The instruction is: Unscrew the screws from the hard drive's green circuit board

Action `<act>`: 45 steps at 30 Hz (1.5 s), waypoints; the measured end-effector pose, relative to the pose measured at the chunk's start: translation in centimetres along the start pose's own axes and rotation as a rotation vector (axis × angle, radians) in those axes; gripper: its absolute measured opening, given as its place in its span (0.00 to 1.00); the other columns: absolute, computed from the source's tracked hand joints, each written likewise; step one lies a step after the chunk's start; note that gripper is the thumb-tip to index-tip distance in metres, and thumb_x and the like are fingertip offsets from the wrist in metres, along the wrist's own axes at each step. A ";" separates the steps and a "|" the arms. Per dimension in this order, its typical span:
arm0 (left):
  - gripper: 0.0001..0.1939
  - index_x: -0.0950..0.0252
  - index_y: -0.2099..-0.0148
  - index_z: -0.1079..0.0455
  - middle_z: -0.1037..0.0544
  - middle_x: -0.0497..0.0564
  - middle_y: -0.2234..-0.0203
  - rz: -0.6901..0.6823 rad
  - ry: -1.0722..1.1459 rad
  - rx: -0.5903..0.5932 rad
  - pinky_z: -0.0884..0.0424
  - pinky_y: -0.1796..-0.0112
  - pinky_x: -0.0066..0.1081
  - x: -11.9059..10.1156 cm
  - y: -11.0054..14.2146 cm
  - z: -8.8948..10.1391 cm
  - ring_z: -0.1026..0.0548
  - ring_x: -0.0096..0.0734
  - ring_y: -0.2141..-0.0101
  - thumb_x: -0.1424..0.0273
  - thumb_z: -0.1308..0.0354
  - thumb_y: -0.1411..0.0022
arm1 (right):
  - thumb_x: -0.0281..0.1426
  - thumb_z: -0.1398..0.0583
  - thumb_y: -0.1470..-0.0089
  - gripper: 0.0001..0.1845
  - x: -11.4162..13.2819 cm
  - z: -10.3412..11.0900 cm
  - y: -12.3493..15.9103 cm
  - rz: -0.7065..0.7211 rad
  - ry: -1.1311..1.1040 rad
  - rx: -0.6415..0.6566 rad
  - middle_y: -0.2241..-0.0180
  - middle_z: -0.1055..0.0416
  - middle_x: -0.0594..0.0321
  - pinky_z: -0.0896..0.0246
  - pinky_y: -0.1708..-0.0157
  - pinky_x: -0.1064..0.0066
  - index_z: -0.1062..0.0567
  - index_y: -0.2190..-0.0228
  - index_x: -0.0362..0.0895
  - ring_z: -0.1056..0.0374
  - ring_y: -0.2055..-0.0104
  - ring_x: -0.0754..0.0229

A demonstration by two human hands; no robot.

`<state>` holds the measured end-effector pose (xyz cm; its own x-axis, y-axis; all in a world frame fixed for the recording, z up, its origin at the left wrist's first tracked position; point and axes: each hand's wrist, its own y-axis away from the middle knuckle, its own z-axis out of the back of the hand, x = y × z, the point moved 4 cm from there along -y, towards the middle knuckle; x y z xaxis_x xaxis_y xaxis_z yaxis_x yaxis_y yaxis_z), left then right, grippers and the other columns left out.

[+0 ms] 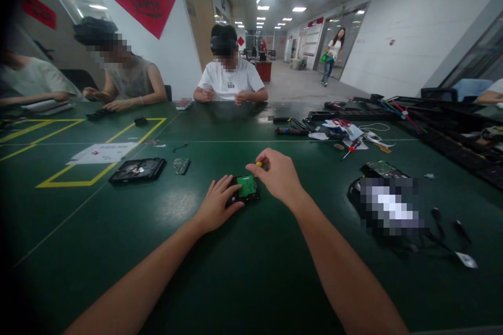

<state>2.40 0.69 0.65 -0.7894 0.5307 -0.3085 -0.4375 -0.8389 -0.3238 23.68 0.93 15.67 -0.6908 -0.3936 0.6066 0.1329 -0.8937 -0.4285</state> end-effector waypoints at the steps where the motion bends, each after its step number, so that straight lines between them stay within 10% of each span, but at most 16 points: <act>1: 0.28 0.54 0.32 0.36 0.45 0.57 0.27 0.000 -0.001 0.003 0.52 0.33 0.65 0.0 0.0 0.0 0.49 0.55 0.28 0.52 0.42 0.29 | 0.45 0.32 0.43 0.16 -0.1 0.0 0.0 -0.008 -0.001 -0.004 0.71 0.26 0.64 0.42 0.70 0.68 0.24 0.68 0.46 0.34 0.72 0.61; 13: 0.28 0.54 0.32 0.35 0.45 0.57 0.27 0.000 0.008 -0.014 0.53 0.33 0.64 -0.1 -0.1 0.0 0.48 0.56 0.28 0.53 0.41 0.30 | 0.32 0.40 0.35 0.13 0.4 -1.3 0.3 0.112 -0.250 0.174 0.53 0.25 0.59 0.33 0.69 0.70 0.21 0.51 0.49 0.28 0.69 0.65; 21: 0.29 0.53 0.32 0.36 0.45 0.57 0.27 -0.010 -0.002 -0.021 0.51 0.33 0.65 0.3 -0.1 -0.3 0.48 0.56 0.28 0.52 0.41 0.30 | 0.25 0.46 0.34 0.17 0.4 -0.8 0.2 0.070 -0.145 0.197 0.64 0.22 0.61 0.33 0.66 0.69 0.22 0.49 0.46 0.27 0.69 0.63; 29: 0.30 0.53 0.31 0.36 0.44 0.56 0.27 -0.002 -0.005 0.004 0.52 0.33 0.65 0.3 -0.1 -0.2 0.49 0.55 0.28 0.51 0.41 0.30 | 0.38 0.33 0.41 0.10 0.6 0.1 0.0 0.125 0.082 0.070 0.62 0.24 0.60 0.36 0.65 0.66 0.20 0.61 0.45 0.30 0.68 0.61; 45: 0.29 0.53 0.32 0.36 0.44 0.56 0.28 0.014 0.022 0.012 0.52 0.33 0.65 -0.1 -0.1 0.2 0.49 0.55 0.28 0.51 0.41 0.30 | 0.33 0.40 0.36 0.13 0.1 -0.5 0.2 0.039 -0.209 0.162 0.54 0.21 0.59 0.33 0.70 0.68 0.22 0.51 0.49 0.27 0.73 0.64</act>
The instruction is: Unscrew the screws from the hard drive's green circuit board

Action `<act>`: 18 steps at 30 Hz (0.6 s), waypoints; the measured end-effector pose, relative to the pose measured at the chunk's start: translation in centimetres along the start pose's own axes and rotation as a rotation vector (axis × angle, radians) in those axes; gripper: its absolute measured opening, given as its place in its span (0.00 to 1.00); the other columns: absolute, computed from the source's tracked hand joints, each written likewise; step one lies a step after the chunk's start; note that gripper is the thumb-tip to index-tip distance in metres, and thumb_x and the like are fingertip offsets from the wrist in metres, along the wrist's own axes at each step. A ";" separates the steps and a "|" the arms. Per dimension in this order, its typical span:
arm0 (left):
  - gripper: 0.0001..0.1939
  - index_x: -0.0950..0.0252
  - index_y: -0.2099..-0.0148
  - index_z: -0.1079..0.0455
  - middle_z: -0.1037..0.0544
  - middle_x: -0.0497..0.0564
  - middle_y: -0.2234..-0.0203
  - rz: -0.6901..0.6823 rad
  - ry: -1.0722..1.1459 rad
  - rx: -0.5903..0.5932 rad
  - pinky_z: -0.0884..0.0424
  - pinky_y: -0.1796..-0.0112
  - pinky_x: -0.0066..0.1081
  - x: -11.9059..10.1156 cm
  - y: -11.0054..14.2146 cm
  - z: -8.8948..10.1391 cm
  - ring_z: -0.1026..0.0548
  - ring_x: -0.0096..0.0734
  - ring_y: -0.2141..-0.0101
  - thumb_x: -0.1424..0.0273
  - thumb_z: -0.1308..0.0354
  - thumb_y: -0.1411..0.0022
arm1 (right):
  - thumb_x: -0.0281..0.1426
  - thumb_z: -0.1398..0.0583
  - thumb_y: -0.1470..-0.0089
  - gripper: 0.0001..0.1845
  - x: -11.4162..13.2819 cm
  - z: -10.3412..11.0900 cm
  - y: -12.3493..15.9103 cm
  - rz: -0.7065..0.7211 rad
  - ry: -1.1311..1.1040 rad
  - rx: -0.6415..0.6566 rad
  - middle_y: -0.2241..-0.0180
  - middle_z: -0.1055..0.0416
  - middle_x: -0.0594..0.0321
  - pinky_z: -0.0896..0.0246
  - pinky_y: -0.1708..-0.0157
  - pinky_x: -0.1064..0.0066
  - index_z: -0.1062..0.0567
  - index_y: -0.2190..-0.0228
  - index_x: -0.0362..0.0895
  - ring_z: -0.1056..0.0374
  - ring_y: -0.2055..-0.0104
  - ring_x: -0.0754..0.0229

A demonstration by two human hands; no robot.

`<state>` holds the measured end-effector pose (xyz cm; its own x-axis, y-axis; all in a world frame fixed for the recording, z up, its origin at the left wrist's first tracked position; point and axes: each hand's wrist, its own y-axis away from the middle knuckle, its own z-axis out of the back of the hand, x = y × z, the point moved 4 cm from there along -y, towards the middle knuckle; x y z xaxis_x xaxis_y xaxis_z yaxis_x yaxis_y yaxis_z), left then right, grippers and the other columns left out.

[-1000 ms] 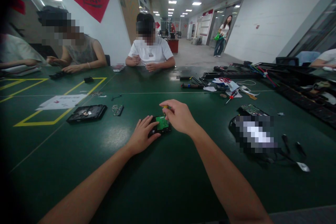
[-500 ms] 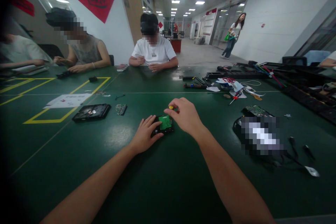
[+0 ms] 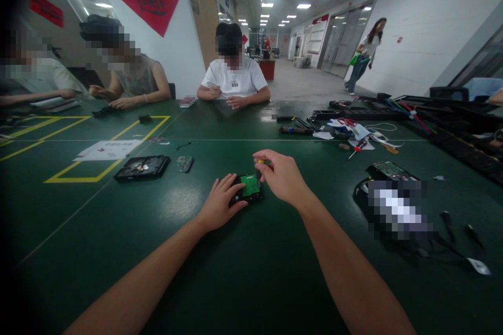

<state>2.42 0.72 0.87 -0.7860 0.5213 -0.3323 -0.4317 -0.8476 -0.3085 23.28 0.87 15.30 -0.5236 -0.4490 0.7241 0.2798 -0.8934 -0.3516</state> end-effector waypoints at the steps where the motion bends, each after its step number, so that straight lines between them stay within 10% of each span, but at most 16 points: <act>1: 0.29 0.53 0.32 0.36 0.44 0.56 0.27 0.002 0.000 0.000 0.52 0.33 0.65 0.0 0.0 0.0 0.49 0.55 0.28 0.51 0.41 0.30 | 0.34 0.40 0.36 0.12 0.0 0.0 0.0 -0.015 -0.010 0.005 0.57 0.21 0.60 0.33 0.71 0.69 0.22 0.51 0.48 0.27 0.73 0.64; 10: 0.29 0.53 0.32 0.36 0.44 0.56 0.27 -0.001 -0.006 0.003 0.52 0.33 0.65 -0.1 0.0 0.0 0.49 0.55 0.28 0.50 0.42 0.30 | 0.43 0.30 0.46 0.15 -0.2 0.2 -0.2 -0.003 0.154 -0.105 0.64 0.25 0.61 0.38 0.71 0.69 0.24 0.66 0.46 0.31 0.71 0.62; 18: 0.29 0.53 0.32 0.36 0.44 0.56 0.28 0.002 -0.011 0.010 0.52 0.33 0.65 -0.1 0.0 0.2 0.49 0.55 0.28 0.51 0.42 0.30 | 0.34 0.41 0.35 0.13 0.0 -0.5 0.1 0.008 -0.077 0.035 0.54 0.25 0.57 0.26 0.66 0.67 0.20 0.52 0.48 0.25 0.69 0.64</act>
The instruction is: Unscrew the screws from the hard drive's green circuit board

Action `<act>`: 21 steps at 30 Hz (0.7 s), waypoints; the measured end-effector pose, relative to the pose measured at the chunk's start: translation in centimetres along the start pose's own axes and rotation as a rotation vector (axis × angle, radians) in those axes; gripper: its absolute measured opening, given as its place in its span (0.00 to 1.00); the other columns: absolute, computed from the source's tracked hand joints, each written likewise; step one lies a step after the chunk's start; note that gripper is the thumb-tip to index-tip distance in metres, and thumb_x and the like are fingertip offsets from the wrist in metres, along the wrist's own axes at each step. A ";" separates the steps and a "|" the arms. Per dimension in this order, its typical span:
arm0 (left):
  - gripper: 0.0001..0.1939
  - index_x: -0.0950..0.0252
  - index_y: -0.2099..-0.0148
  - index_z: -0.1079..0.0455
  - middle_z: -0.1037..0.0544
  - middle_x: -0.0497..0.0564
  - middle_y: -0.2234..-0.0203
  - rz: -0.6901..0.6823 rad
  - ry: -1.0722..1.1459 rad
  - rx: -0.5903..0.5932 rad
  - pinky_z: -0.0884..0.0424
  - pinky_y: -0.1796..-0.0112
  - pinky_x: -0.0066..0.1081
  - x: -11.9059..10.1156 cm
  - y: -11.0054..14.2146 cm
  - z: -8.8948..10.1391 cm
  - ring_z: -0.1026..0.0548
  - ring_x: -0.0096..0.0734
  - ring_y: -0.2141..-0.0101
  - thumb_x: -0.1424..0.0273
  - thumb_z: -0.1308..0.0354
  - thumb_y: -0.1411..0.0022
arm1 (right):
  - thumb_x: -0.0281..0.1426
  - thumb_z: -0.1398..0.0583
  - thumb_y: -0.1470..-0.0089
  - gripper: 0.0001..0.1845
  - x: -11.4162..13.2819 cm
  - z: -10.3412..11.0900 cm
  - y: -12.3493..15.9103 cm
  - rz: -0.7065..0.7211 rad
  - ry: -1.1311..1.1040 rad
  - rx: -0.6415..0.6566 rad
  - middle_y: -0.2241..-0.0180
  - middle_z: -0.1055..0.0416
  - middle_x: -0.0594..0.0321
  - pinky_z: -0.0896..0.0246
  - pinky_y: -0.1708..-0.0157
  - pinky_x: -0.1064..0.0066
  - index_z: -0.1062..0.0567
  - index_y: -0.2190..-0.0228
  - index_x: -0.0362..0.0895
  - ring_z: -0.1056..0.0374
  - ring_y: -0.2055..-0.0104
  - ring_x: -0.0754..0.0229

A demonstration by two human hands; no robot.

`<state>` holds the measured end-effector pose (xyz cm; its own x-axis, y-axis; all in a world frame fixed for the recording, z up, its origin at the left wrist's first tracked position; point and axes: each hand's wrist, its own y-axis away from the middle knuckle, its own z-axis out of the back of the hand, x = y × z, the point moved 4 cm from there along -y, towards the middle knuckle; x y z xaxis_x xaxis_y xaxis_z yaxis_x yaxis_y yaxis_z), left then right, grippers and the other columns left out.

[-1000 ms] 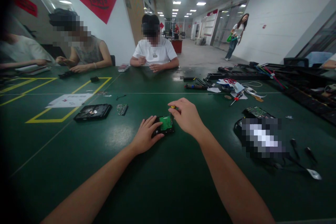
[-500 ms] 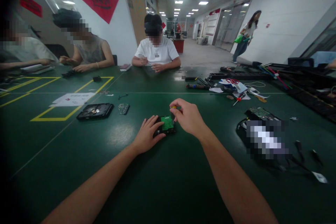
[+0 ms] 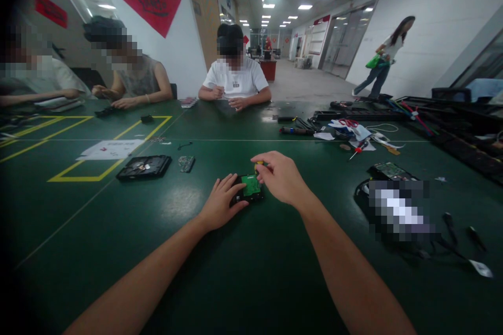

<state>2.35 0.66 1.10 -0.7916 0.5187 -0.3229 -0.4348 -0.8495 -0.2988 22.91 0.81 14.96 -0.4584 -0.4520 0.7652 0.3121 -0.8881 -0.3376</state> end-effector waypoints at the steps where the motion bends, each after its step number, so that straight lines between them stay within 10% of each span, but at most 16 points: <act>1: 0.29 0.53 0.32 0.36 0.44 0.56 0.28 0.000 0.002 -0.002 0.52 0.33 0.65 0.0 0.0 0.0 0.49 0.55 0.28 0.51 0.41 0.30 | 0.35 0.41 0.35 0.13 0.1 0.0 0.0 0.001 0.006 -0.003 0.54 0.25 0.56 0.26 0.66 0.67 0.19 0.52 0.48 0.25 0.69 0.64; 12: 0.29 0.52 0.32 0.36 0.44 0.56 0.27 0.003 0.011 -0.009 0.53 0.33 0.65 0.1 -0.1 -0.2 0.49 0.55 0.28 0.51 0.41 0.30 | 0.32 0.43 0.34 0.12 0.2 0.3 0.1 -0.045 0.099 -0.030 0.71 0.23 0.64 0.33 0.70 0.68 0.23 0.52 0.47 0.26 0.72 0.60; 21: 0.29 0.53 0.32 0.36 0.44 0.56 0.27 0.002 0.016 -0.005 0.53 0.33 0.65 0.0 0.0 -0.1 0.49 0.55 0.28 0.51 0.41 0.30 | 0.38 0.35 0.40 0.09 0.0 0.7 -0.2 0.033 0.252 -0.137 0.60 0.25 0.58 0.35 0.70 0.67 0.23 0.61 0.47 0.30 0.69 0.61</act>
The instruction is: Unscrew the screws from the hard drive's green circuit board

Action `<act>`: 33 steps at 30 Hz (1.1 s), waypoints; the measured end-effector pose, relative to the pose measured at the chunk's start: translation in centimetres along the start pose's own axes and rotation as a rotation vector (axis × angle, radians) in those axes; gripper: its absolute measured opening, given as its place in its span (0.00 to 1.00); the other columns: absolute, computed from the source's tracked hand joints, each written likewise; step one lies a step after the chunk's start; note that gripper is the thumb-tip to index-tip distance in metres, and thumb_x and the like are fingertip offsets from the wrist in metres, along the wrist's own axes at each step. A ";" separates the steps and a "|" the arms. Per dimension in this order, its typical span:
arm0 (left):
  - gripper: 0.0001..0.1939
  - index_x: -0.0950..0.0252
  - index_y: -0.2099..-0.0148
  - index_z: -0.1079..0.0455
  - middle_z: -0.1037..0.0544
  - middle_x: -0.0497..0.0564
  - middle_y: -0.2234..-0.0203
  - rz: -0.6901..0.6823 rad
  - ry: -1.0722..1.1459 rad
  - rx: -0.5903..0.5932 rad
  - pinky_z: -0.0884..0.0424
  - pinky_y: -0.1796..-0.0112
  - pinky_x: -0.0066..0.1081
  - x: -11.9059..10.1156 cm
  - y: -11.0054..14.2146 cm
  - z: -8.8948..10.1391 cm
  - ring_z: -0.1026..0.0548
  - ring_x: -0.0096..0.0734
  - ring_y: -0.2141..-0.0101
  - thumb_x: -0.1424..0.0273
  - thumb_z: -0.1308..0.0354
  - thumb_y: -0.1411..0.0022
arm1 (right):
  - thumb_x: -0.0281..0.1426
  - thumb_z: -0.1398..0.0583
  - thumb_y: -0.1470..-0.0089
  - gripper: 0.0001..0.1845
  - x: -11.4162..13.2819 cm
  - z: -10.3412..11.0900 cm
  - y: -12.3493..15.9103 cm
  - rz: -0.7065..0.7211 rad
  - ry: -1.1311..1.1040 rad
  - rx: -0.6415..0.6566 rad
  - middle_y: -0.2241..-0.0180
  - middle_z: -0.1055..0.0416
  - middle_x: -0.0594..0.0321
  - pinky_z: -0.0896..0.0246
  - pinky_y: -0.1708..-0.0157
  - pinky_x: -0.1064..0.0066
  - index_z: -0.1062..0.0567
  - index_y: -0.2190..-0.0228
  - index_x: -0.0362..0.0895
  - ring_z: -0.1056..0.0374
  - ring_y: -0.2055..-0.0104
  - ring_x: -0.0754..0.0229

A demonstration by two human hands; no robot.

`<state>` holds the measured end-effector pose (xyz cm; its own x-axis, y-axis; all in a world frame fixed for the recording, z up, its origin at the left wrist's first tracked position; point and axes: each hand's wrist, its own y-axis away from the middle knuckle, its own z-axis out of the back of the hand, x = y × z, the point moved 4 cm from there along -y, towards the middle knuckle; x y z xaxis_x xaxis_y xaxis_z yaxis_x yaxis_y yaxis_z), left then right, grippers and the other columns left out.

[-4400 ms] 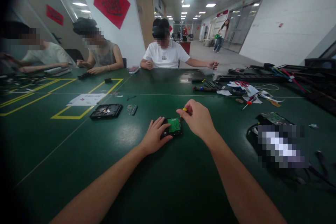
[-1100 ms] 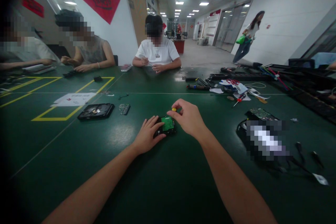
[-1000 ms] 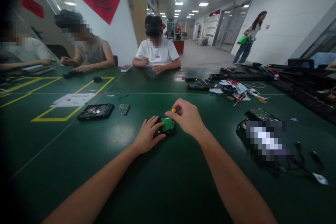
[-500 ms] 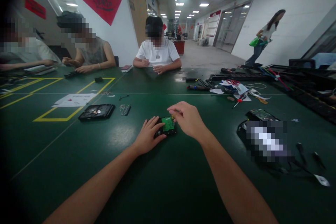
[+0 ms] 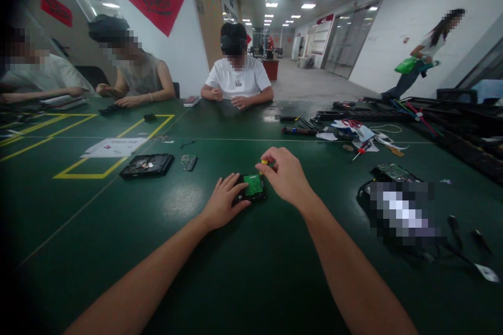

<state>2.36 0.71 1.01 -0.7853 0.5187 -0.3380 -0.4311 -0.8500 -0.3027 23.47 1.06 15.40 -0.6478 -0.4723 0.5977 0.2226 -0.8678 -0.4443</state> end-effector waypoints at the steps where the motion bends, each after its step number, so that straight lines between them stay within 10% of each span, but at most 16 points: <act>1: 0.29 0.53 0.32 0.36 0.44 0.56 0.27 0.001 0.000 0.002 0.53 0.33 0.65 0.0 0.0 0.0 0.49 0.55 0.28 0.51 0.41 0.30 | 0.36 0.36 0.39 0.08 0.0 -0.1 0.0 0.004 -0.020 0.020 0.57 0.25 0.58 0.34 0.70 0.67 0.22 0.59 0.48 0.30 0.69 0.62; 23: 0.29 0.53 0.32 0.36 0.44 0.56 0.27 0.007 -0.020 0.017 0.54 0.32 0.63 -0.1 0.0 0.1 0.50 0.54 0.28 0.50 0.42 0.30 | 0.45 0.32 0.44 0.15 0.0 -0.2 -0.2 -0.050 0.010 -0.002 0.64 0.25 0.59 0.34 0.70 0.67 0.21 0.64 0.46 0.29 0.69 0.59; 29: 0.30 0.53 0.32 0.36 0.45 0.55 0.27 0.016 -0.021 0.019 0.54 0.32 0.63 0.0 0.0 0.0 0.51 0.54 0.27 0.49 0.42 0.30 | 0.39 0.40 0.36 0.15 -0.4 -0.7 0.0 -0.090 -0.177 0.073 0.53 0.25 0.56 0.28 0.75 0.69 0.22 0.51 0.49 0.25 0.72 0.63; 33: 0.30 0.53 0.31 0.37 0.45 0.55 0.27 0.014 -0.009 0.019 0.55 0.32 0.63 -0.1 0.0 0.2 0.51 0.54 0.27 0.50 0.42 0.30 | 0.38 0.41 0.35 0.13 -1.2 -0.9 -0.1 -0.170 -0.211 0.038 0.66 0.23 0.61 0.26 0.71 0.67 0.26 0.51 0.47 0.23 0.70 0.59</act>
<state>2.34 0.64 1.22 -0.7954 0.5055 -0.3344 -0.4281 -0.8591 -0.2804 23.52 1.89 14.16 -0.5131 -0.3373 0.7893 0.1528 -0.9408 -0.3026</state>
